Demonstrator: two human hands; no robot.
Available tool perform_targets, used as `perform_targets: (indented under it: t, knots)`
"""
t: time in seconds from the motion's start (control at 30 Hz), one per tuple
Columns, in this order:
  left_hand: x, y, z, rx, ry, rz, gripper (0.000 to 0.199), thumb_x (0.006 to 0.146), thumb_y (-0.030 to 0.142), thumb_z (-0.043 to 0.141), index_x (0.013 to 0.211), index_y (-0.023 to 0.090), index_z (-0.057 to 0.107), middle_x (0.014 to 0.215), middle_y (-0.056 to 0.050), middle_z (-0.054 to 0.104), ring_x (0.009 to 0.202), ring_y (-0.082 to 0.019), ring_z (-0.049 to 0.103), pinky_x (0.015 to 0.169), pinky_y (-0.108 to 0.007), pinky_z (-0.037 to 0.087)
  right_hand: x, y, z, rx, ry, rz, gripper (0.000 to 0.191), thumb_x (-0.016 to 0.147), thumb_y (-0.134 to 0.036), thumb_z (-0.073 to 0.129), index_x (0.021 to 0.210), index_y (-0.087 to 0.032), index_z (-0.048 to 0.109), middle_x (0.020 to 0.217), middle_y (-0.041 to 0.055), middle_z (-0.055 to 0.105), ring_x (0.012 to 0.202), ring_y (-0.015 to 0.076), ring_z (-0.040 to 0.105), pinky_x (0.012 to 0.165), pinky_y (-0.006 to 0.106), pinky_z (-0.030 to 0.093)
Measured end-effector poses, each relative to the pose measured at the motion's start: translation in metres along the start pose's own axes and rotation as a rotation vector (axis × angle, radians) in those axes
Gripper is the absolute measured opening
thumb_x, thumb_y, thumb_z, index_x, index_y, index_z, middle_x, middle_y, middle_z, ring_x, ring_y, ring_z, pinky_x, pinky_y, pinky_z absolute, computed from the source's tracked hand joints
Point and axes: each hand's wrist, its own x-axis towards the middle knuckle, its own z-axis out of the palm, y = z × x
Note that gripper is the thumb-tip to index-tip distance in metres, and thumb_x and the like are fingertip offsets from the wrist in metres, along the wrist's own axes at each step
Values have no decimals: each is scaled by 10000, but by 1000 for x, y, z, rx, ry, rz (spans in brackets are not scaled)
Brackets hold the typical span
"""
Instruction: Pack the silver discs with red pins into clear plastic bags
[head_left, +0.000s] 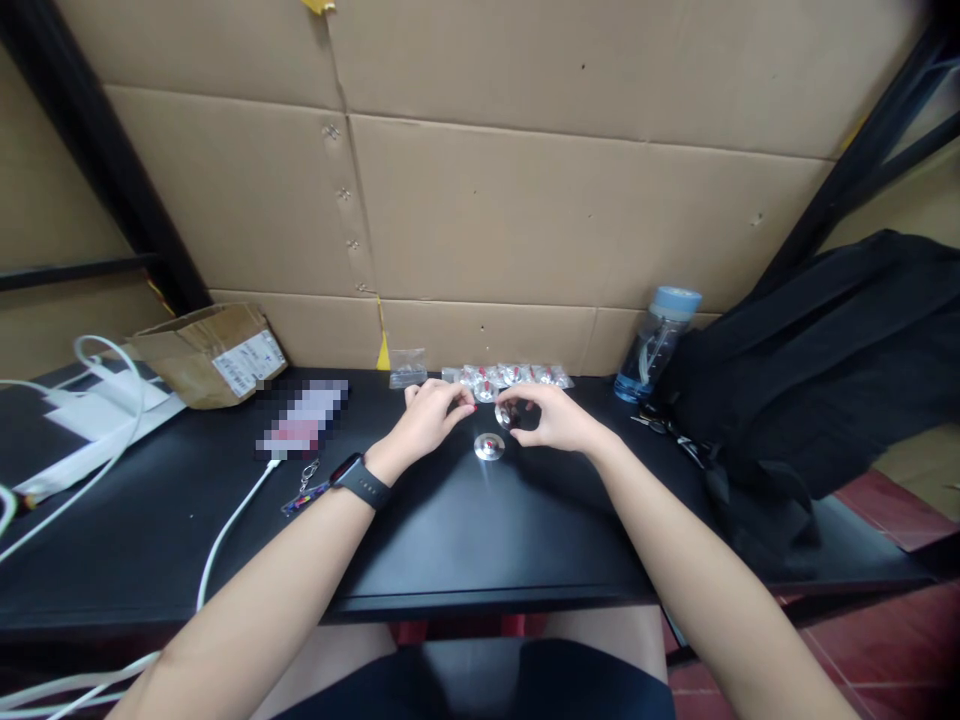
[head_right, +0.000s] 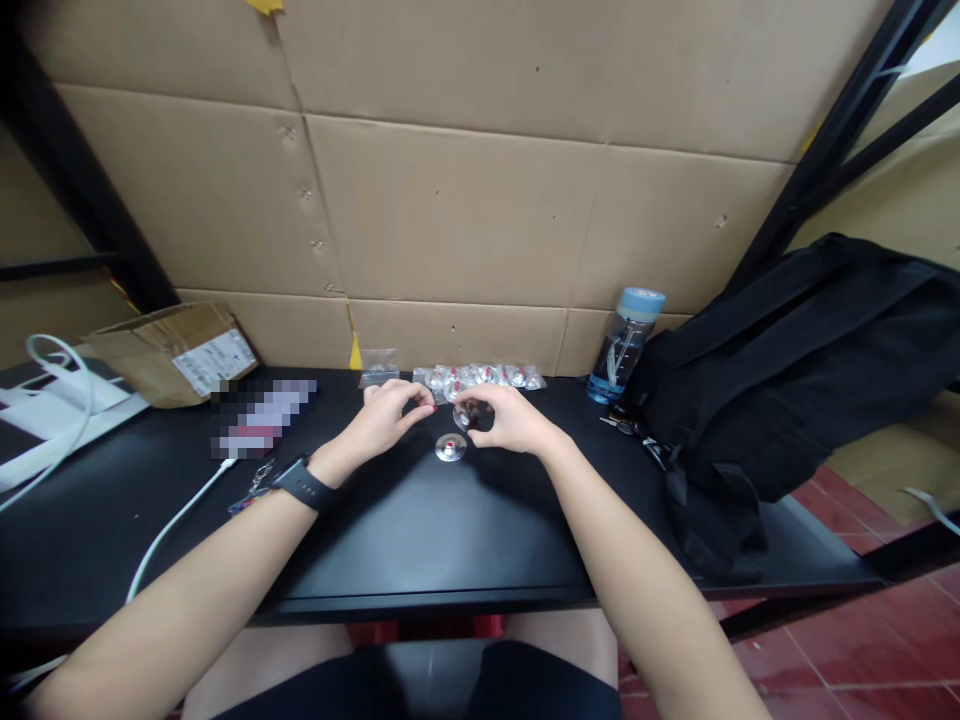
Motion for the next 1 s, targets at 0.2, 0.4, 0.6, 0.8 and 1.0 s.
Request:
perform_targets:
  t: [0.2, 0.4, 0.6, 0.8, 1.0]
  knots:
    - [0, 18, -8, -159, 115, 101, 81, 935, 307, 673, 993, 255, 652, 981, -4, 747, 1009, -228, 658, 889, -362, 421, 3, -6, 11, 244, 193, 1, 518, 718, -142, 744, 1222, -236, 669, 1180, 63, 725, 1061, 239, 693, 847, 354, 535]
    - [-2, 28, -5, -262, 204, 166, 120, 922, 270, 698, 1016, 246, 627, 975, 1, 741, 943, -195, 696, 902, -352, 448, 5, -2, 24, 538, 249, 55, 512, 707, -187, 815, 1192, -248, 664, 1217, 76, 710, 1143, 252, 677, 886, 363, 560]
    - [-7, 36, -6, -196, 293, 162, 184, 924, 225, 693, 1073, 246, 586, 1018, -2, 745, 1022, -213, 688, 953, -392, 380, 6, -3, 32, 700, 248, 66, 557, 688, -207, 873, 1196, -272, 655, 1242, 66, 708, 1183, 248, 667, 934, 365, 563]
    - [-9, 41, -9, -60, 298, 142, 167, 942, 250, 669, 1080, 247, 575, 1062, -19, 746, 1042, -223, 673, 912, -397, 318, 7, -10, 34, 709, 269, 55, 555, 672, -232, 896, 1174, -272, 664, 1218, 65, 718, 1163, 248, 675, 937, 374, 570]
    - [-11, 42, -7, -75, 305, 126, 213, 939, 208, 635, 1119, 236, 524, 1022, -10, 745, 1032, -218, 688, 906, -395, 290, 7, -14, 37, 676, 320, 66, 507, 687, -250, 888, 1147, -258, 676, 1207, 69, 722, 1156, 248, 675, 940, 375, 565]
